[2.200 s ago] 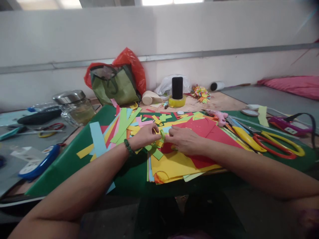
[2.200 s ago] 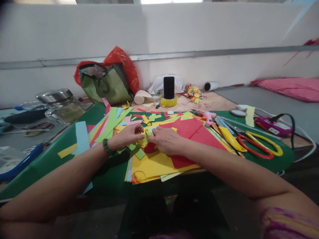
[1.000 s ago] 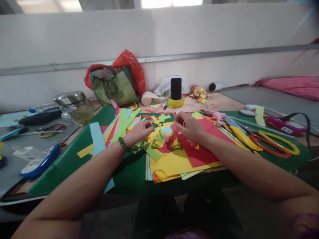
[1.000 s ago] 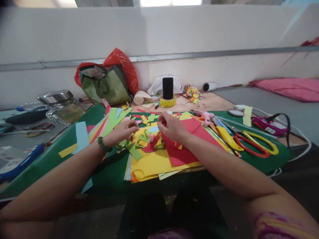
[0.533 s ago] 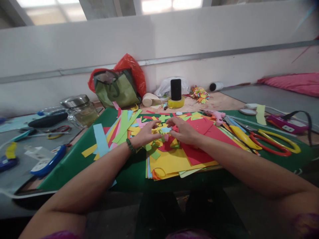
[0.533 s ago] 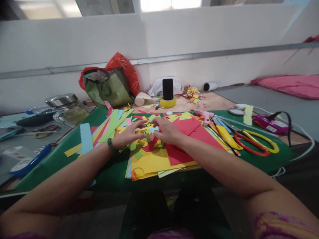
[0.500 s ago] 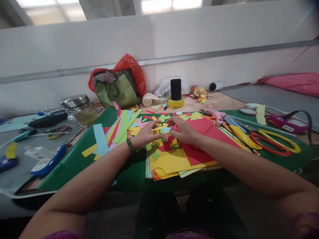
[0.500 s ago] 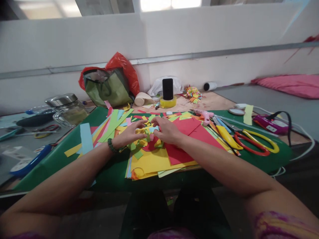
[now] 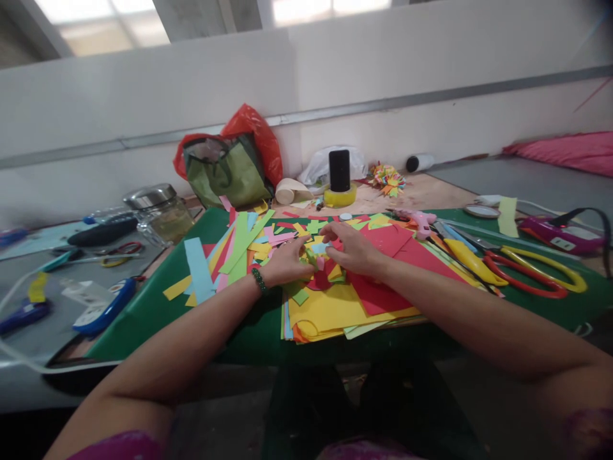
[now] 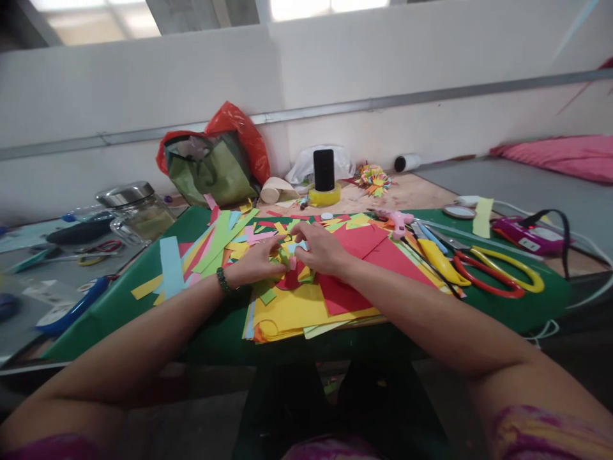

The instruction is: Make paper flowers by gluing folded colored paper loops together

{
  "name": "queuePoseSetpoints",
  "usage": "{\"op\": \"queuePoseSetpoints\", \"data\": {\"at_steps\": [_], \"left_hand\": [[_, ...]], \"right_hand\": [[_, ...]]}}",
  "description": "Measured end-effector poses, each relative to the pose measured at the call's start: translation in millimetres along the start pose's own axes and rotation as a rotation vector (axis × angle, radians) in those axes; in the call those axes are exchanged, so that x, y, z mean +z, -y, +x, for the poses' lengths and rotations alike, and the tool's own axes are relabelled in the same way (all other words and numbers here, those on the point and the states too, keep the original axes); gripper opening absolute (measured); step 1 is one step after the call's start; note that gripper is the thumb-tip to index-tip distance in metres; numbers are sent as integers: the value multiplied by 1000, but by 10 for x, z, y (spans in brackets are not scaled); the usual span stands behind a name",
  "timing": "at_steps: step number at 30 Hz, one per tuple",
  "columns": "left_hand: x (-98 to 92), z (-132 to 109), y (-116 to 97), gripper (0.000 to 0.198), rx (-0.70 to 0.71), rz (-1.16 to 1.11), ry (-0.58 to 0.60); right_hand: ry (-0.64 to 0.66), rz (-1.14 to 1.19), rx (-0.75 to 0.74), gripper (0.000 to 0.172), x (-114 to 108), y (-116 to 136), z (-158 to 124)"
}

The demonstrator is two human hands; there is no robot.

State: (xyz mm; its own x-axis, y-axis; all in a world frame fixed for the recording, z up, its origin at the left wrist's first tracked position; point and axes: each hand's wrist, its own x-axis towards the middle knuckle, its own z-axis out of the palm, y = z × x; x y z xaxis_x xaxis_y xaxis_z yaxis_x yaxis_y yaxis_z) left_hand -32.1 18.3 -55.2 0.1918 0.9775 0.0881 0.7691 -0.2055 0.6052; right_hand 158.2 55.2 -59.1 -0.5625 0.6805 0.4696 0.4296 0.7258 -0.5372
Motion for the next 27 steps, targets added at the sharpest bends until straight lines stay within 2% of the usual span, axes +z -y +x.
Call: {"op": "queuePoseSetpoints", "data": {"at_steps": [5, 9, 11, 16, 21, 24, 27], "left_hand": [[-129, -15, -54, 67, -85, -194, 52], [-220, -54, -79, 43, -48, -191, -19], [-239, -60, -75, 44, -26, -101, -32], [-237, -35, -38, 54, -20, 32, 43], [-213, -15, 11, 58, -117, -133, 63], [-224, -14, 15, 52, -90, -285, -53], [-272, 1, 29, 39, 25, -450, -243]], "right_hand": [[72, -69, 100, 25, -5, 30, -3], [155, -107, 163, 29, -12, 68, -11], [206, -111, 173, 33, -8, 72, -15], [253, -42, 169, 38, 30, 38, -17], [203, -58, 123, 36, 45, 23, -22], [136, -44, 84, 31, 39, 2, -18], [-28, 27, 22, 27, 34, -41, -4]]}}
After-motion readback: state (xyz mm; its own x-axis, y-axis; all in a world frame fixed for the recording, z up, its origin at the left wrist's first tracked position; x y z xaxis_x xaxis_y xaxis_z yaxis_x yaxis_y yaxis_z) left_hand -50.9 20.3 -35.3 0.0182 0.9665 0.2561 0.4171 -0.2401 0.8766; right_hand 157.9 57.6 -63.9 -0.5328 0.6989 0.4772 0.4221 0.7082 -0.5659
